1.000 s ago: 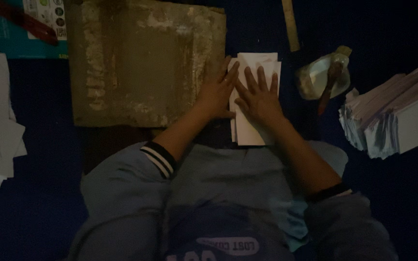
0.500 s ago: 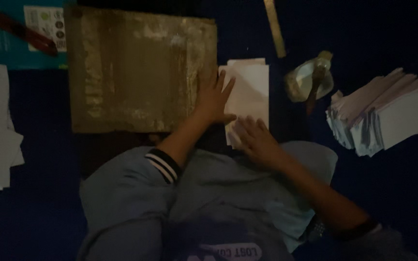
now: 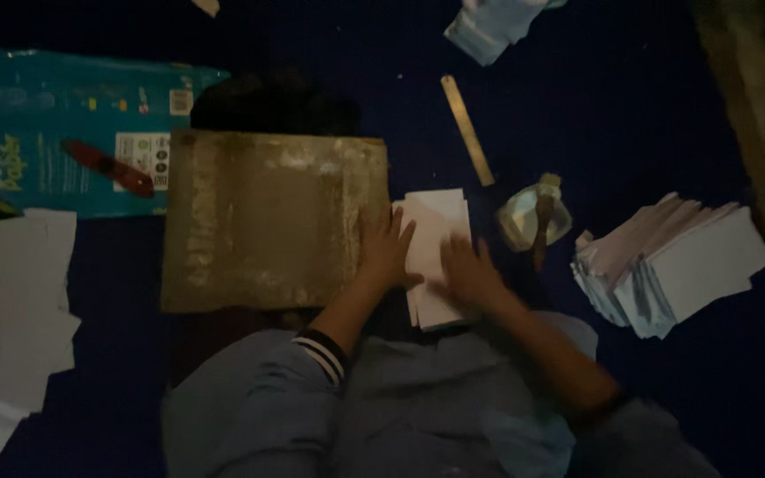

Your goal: The person sits on a blue mat and glues white paper sheets together using a brush and a small container of adhesive. They place a sheet on a wooden board, apply glue along the edges, then stack and press another sheet on top, repeating the process to build a small stack.

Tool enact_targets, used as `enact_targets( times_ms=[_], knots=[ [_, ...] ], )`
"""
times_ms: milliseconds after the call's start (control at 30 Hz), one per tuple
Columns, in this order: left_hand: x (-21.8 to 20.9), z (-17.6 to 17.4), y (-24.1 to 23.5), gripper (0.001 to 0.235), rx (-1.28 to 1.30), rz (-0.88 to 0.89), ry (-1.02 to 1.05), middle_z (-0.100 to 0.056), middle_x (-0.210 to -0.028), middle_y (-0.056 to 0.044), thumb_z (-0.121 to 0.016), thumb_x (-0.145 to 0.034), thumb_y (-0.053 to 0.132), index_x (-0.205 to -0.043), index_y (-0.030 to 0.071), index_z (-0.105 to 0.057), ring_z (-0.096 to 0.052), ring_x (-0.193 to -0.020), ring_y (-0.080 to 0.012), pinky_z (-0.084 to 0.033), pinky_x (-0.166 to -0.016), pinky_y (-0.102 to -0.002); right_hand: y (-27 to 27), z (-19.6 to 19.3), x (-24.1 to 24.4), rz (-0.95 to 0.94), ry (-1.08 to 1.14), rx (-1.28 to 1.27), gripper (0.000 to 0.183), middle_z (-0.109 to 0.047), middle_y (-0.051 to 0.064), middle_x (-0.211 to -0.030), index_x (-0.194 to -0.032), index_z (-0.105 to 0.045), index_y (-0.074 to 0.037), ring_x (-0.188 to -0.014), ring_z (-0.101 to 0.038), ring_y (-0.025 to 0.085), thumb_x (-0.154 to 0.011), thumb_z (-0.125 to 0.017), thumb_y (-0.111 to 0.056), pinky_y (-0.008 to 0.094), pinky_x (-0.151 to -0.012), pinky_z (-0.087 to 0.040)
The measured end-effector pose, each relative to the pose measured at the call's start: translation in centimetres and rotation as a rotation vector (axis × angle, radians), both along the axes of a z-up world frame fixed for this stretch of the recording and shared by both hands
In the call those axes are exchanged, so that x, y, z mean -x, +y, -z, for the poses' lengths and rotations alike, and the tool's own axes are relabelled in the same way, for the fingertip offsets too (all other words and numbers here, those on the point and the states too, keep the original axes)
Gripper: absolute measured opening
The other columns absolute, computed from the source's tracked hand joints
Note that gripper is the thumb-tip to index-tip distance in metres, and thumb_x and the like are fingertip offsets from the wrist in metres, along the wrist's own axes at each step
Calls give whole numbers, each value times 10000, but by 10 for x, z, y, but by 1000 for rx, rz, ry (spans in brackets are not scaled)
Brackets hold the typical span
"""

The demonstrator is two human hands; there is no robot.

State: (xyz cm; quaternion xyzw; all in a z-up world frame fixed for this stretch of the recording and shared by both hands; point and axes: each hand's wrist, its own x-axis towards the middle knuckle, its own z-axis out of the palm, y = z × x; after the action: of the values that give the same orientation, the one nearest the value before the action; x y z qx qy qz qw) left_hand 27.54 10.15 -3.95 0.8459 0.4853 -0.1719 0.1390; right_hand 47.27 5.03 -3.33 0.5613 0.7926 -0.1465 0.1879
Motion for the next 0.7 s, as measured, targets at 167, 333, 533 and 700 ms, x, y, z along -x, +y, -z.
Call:
enact_targets(
  times_ms=[167, 333, 533, 700],
  knots=[
    [-3, 5, -5, 1284, 6, -49, -85, 65, -1718, -186, -733, -708, 772, -1648, 140, -127, 49, -1560, -415, 9, -1136, -792, -84, -24, -31, 192, 186, 363, 649, -534, 199, -1496, -1449, -529, -77, -1376, -515, 371, -1042, -415, -570, 544, -1249, -197],
    [-8, 11, -45, 1064, -124, -137, -316, 21, -1706, -264, -728, -835, 559, -1622, 82, -195, 22, -1563, -468, -58, -1185, -682, -47, 27, -48, 555, 591, -191, 695, -545, 254, -1431, -1441, -482, -7, -1308, -547, 390, -939, -646, -459, 500, -1124, -335],
    [-5, 16, -91, 989, 19, -98, -385, -75, -1638, -284, -659, -951, 523, -1619, 28, -124, -57, -1527, -466, -45, -1210, -639, -6, 82, -26, 788, 981, -381, 805, -566, 318, -1334, -1443, -424, 79, -1210, -575, 429, -844, -821, -282, 485, -970, -494],
    [9, -19, -59, 985, 205, -598, -1236, -399, -1552, -236, -824, -815, 369, -1575, 46, -287, -443, -1407, -388, -446, -1110, -537, -32, 71, -23, 822, 1277, -294, 503, -718, 171, -1250, -1395, -572, -54, -1096, -693, 272, -917, -656, -186, 375, -936, -561]
  ],
)
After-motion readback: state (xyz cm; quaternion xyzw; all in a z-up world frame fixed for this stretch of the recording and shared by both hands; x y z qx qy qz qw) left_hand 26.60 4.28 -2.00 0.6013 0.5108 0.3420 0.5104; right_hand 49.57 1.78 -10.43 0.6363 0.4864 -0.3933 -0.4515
